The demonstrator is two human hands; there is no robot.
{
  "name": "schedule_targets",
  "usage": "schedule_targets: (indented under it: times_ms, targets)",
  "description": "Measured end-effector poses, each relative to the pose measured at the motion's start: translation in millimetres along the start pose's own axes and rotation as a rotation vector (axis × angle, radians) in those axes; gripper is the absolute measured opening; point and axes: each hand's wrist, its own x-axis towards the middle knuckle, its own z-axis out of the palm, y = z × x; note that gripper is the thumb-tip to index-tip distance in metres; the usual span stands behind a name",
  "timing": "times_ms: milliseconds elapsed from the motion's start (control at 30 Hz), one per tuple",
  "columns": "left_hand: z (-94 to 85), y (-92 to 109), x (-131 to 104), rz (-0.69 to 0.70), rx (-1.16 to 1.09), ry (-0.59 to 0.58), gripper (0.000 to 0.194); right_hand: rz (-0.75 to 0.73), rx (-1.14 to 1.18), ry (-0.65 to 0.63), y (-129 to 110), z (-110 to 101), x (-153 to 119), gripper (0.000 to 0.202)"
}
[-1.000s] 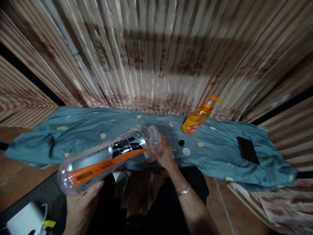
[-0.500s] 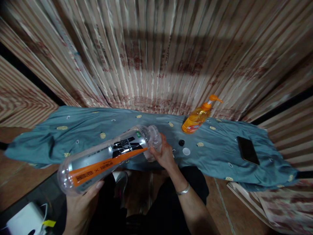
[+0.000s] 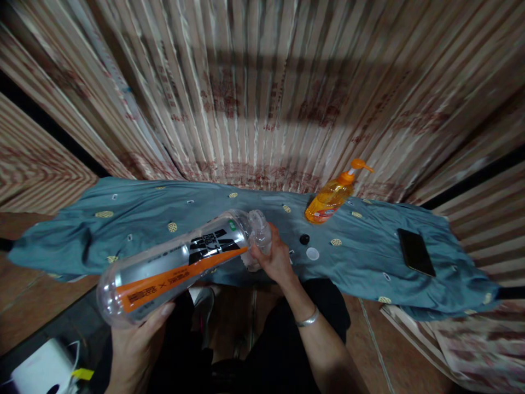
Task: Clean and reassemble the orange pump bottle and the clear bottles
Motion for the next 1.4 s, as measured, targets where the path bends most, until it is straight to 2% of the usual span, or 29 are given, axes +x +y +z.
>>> schedule_targets:
  times_ms: [233,533,633,967,1200,1400]
  targets:
    - [7.2,9,-5,0.011,0.02,0.017,0.132,-0.015,-0.01,0.011,-1,0,-1,0.069]
    - [-5.0,-5,4,-0.016,-0.005,-0.019,0.142,-0.002,0.022,0.006,2,1,-1,0.077]
    - [-5.2,-5,4,-0.003,-0.008,-0.012,0.138,-0.007,0.006,0.019,3,1,-1,0.074]
    - [-1.2,1,3,-0.009,-0.011,-0.014,0.138,0.006,0.031,0.016,0,2,-1,0.074]
    - [12.0,16,-7,-0.007,-0.012,0.028,0.14,0.015,0.022,0.01,1,1,-2,0.075]
    - [1.2,3,1,0.001,0.002,0.004,0.136,0.003,0.01,0.033,0,3,-2,0.069]
